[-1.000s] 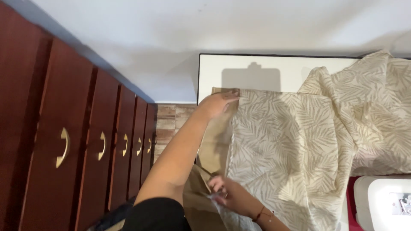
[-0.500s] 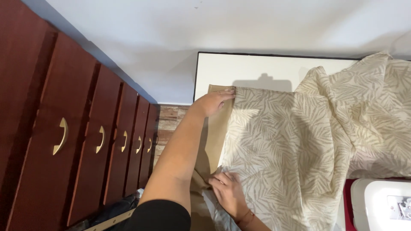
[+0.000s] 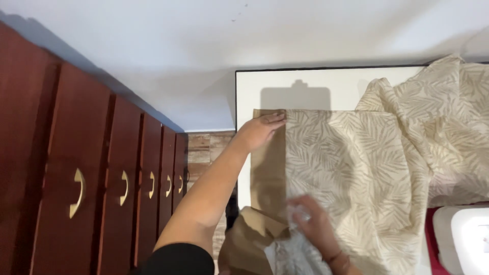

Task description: Creating pleats in patterned fabric using a paper guide strip on a work table

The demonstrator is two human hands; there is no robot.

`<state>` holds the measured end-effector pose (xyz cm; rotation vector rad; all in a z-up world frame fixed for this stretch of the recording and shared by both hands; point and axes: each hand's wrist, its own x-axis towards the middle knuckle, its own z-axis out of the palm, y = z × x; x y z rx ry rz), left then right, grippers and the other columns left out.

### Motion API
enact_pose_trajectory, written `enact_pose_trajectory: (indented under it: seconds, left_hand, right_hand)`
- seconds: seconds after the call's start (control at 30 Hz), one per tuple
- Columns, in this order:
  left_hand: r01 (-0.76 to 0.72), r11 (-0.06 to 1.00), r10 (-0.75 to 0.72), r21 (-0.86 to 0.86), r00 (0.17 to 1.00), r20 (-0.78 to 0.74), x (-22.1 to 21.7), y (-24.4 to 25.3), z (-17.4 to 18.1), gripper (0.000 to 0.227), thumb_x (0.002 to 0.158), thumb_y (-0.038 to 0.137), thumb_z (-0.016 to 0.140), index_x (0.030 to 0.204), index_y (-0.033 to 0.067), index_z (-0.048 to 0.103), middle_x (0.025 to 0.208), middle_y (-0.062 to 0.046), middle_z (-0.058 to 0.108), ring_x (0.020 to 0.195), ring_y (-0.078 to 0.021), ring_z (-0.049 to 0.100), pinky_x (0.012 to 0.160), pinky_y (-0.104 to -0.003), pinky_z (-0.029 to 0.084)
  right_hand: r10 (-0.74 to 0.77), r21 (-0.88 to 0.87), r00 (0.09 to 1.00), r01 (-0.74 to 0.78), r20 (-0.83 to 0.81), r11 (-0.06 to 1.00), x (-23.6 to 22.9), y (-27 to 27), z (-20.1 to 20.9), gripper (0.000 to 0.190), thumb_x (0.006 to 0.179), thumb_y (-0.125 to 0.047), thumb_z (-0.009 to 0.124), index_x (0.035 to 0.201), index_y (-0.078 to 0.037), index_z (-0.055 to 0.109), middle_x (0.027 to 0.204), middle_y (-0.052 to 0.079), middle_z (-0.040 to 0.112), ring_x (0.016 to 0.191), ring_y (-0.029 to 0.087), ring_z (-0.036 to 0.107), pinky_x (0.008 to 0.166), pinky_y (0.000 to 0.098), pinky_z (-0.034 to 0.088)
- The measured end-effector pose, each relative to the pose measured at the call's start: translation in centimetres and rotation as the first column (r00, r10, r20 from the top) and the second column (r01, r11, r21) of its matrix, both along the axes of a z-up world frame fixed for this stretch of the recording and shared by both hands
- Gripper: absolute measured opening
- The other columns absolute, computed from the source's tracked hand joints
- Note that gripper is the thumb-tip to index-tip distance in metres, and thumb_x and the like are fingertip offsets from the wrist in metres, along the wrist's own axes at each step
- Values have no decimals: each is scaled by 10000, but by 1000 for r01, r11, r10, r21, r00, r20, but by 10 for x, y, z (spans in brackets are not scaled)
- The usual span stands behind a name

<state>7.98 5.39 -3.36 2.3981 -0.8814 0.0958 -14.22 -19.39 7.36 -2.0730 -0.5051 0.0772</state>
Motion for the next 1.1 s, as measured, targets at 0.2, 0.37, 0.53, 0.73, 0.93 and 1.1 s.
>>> enact_pose_trajectory:
  seconds: [0.2,0.37,0.53,0.73,0.93,1.1]
  left_hand:
    - [80,903,4,423,981,-194,-15,-6,60,519,1063,340,484,1562,221,410,1653,34,353,1502,-175,362,1271,-378,277]
    - [60,971,-37,233,994,-100,-16,5,43,482,1032,354,538,1495,225,503,1592,18,456,1461,-208,429,1283,-478,235]
    - [32,997,-26,66,996,-90,-14,5,35,316,1046,342,520,1336,285,631,1521,-3,537,1421,-251,482,1243,-521,327]
    - [46,994,-36,98,994,-100,-14,9,37,306,1030,321,550,1313,306,666,1570,41,490,1450,-213,450,1249,-497,317]
    - [41,997,-36,59,996,-84,-1,9,37,262,1009,211,588,1250,286,657,1419,50,626,1364,-186,529,1203,-463,384]
    - [72,997,-71,-3,984,-161,9,8,25,186,1008,232,554,1128,210,695,1378,16,662,1348,-216,547,1163,-450,417]
  right_hand:
    - [-425,-180,841,386,-334,905,103,45,-4,380,972,-330,702,1241,-64,672,1116,169,707,1086,358,696,943,474,577]
    - [-529,-474,715,308,-457,825,135,60,-24,602,851,-603,756,1294,-219,618,983,39,777,1009,248,736,897,435,573]
    - [-494,-318,685,379,-536,869,138,48,-63,338,919,-495,741,1015,-173,784,848,61,735,855,230,707,794,414,548]
    - [-529,-144,655,547,-540,824,139,74,-14,183,956,-262,741,954,-82,776,703,50,665,687,169,607,694,326,507]
    - [-552,-128,699,562,-455,817,152,84,0,209,893,-258,829,924,-71,742,796,69,640,789,167,591,752,326,519]
    - [-477,-110,715,495,-512,862,154,74,-25,295,920,-240,771,1175,-122,681,931,91,694,849,174,659,778,320,529]
